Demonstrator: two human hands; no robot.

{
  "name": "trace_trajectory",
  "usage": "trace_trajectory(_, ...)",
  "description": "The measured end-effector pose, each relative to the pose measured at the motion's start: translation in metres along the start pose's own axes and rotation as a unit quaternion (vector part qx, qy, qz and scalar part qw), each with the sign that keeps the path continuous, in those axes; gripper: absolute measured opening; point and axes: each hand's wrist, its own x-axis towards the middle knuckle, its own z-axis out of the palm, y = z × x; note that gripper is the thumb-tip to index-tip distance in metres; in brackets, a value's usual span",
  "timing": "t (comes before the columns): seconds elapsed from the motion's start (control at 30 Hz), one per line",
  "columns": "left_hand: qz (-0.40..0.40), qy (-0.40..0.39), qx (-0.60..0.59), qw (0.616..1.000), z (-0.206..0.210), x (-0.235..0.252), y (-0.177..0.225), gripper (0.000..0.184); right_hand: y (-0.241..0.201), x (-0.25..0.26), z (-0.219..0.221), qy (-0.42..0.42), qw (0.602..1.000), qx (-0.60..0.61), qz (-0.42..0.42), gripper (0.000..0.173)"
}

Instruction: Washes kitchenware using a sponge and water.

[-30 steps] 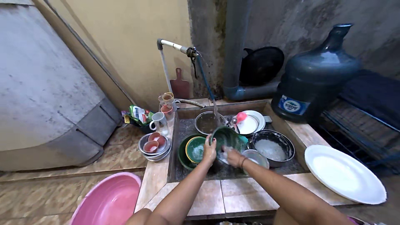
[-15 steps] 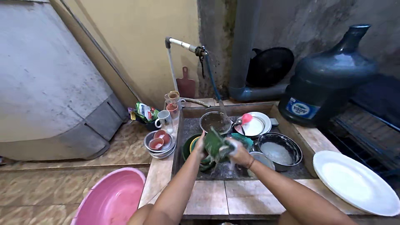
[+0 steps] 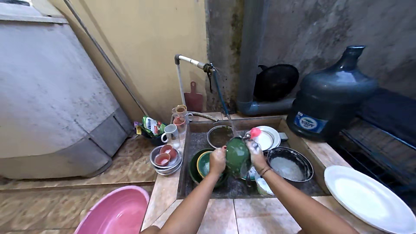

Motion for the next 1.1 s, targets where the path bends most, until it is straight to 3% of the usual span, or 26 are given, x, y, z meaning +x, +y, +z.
trace_trajectory(0.13, -0.031, -0.063, 0.028, 0.997, 0.012, -0.007, -0.005, 0.047, -0.002, -0.032, 0.013, -0.102, 0.942, -0.18, -0.265, 0.037)
trace_trajectory(0.2, -0.059, -0.078, 0.025, 0.995, 0.012, -0.009, -0.001, 0.051, 0.001, -0.04, 0.025, -0.127, 0.922, -0.197, -0.309, 0.036)
trace_trajectory(0.3, -0.055, -0.079, 0.042, 0.994, 0.012, -0.016, 0.008, 0.049, 0.002, -0.014, 0.017, -0.128, 0.96, -0.183, -0.168, 0.048)
trace_trajectory(0.37, -0.028, -0.095, 0.045, 0.994, 0.013, -0.023, 0.015, 0.045, -0.004, 0.003, 0.008, -0.116, 0.98, -0.153, -0.055, 0.04)
trace_trajectory(0.53, 0.002, -0.114, 0.038, 0.993, 0.019, -0.022, 0.004, 0.038, -0.011, -0.019, 0.015, -0.157, 0.952, -0.229, -0.127, 0.05)
trace_trajectory(0.6, 0.051, -0.149, 0.05, 0.986, 0.017, -0.026, 0.008, 0.038, 0.006, -0.003, 0.002, -0.153, 0.978, -0.115, -0.081, 0.045)
trace_trajectory(0.63, 0.092, -0.153, 0.052, 0.983, 0.019, -0.031, 0.012, 0.038, 0.014, 0.006, -0.01, -0.144, 0.989, -0.007, 0.004, 0.043)
trace_trajectory(0.7, 0.161, -0.155, 0.047, 0.974, 0.026, -0.044, 0.019, 0.037, 0.023, 0.02, -0.028, -0.137, 0.959, 0.2, 0.149, 0.044)
trace_trajectory(0.77, 0.175, -0.15, 0.021, 0.973, 0.034, -0.052, 0.014, 0.038, 0.02, 0.026, -0.036, -0.167, 0.939, 0.247, 0.172, 0.047)
trace_trajectory(0.87, 0.022, -0.158, -0.014, 0.987, 0.033, -0.044, 0.009, 0.039, -0.003, 0.016, -0.032, -0.205, 0.976, -0.024, 0.07, 0.042)
trace_trajectory(0.9, -0.03, -0.147, -0.027, 0.988, 0.035, -0.038, 0.002, 0.042, -0.011, 0.01, -0.025, -0.238, 0.961, -0.143, 0.021, 0.043)
trace_trajectory(0.97, -0.098, -0.098, -0.095, 0.986, 0.045, -0.037, -0.014, 0.042, -0.03, -0.012, -0.007, -0.28, 0.886, -0.361, -0.078, 0.044)
trace_trajectory(1.03, -0.146, -0.037, -0.221, 0.964, 0.057, -0.046, -0.024, 0.03, -0.036, -0.038, 0.01, -0.247, 0.847, -0.451, -0.136, 0.053)
trace_trajectory(1.1, -0.18, -0.007, -0.29, 0.94, 0.058, -0.049, -0.017, 0.024, -0.034, -0.051, 0.016, -0.206, 0.847, -0.457, -0.178, 0.057)
